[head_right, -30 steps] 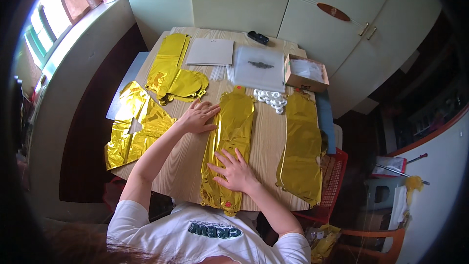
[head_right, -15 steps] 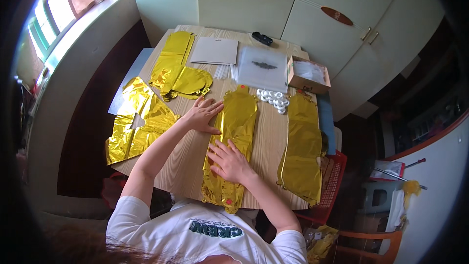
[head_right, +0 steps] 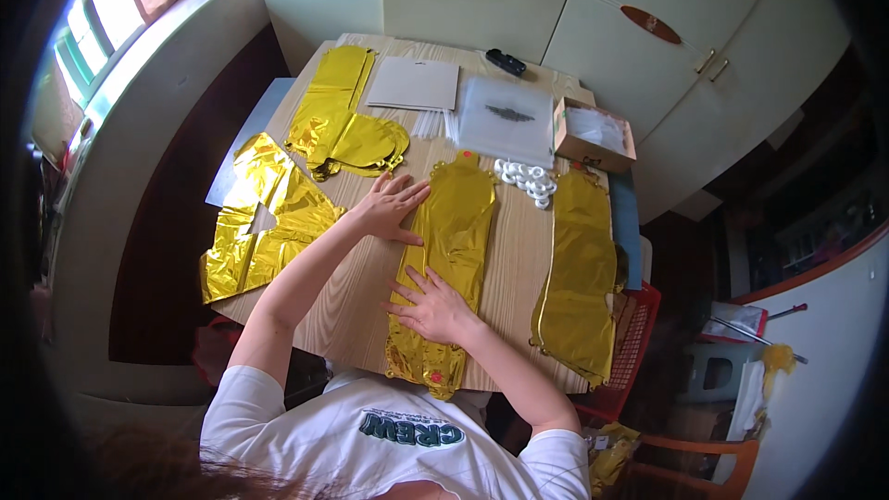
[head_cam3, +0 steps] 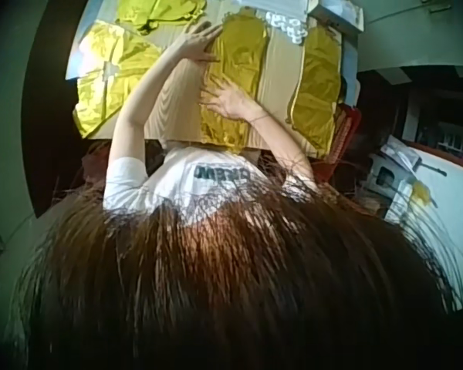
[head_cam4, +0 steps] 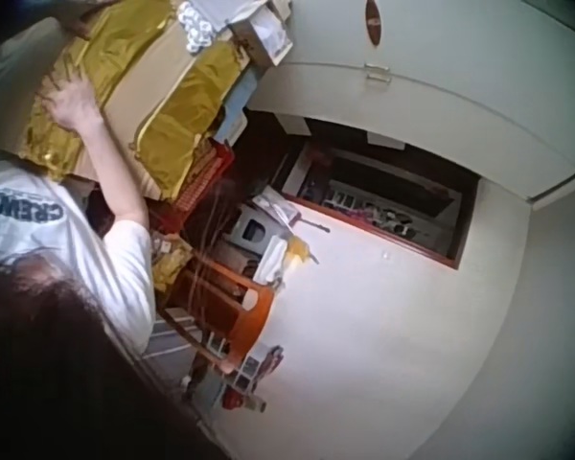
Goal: Folding and stacking gold-colored sheets of paper at a workstation.
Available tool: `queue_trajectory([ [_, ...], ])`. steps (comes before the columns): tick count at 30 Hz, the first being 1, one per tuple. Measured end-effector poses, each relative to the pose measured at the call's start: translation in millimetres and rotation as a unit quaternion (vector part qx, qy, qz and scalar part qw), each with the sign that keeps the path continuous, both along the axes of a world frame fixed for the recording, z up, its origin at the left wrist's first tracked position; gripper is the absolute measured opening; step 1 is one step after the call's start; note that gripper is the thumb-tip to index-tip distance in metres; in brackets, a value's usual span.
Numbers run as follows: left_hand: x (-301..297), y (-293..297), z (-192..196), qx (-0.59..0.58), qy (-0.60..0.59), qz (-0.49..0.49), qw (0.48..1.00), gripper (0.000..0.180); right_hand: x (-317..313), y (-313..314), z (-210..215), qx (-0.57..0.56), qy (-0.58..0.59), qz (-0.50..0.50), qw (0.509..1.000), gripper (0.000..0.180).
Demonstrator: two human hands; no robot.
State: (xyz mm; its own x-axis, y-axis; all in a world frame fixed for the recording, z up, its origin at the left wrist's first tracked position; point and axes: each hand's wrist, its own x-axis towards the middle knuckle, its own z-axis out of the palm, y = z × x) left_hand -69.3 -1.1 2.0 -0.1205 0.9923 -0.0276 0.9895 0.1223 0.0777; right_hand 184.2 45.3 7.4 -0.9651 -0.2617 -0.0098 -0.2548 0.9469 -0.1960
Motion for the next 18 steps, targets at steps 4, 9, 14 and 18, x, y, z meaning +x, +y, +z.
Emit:
queue_trajectory([
  [4, 0, 0, 1, 0.001, 0.005, -0.001, 1.0, 0.116, 8, -4, 4, 0.0, 0.0, 0.006, 1.0, 0.04],
  [9, 2, 0, 1, 0.002, -0.001, 0.004, 1.0, 0.116, 14, -7, 1, -0.017, 0.02, 0.001, 1.0, 0.043],
  [14, 4, -10, -5, 0.081, -0.018, 0.014, 0.996, 0.11, 15, -9, 2, -0.031, 0.046, -0.009, 0.998, 0.05],
  [18, 16, -23, -2, 0.086, -0.048, -0.028, 0.995, 0.096, 18, -8, 3, -0.042, 0.056, -0.011, 0.997, 0.049],
])
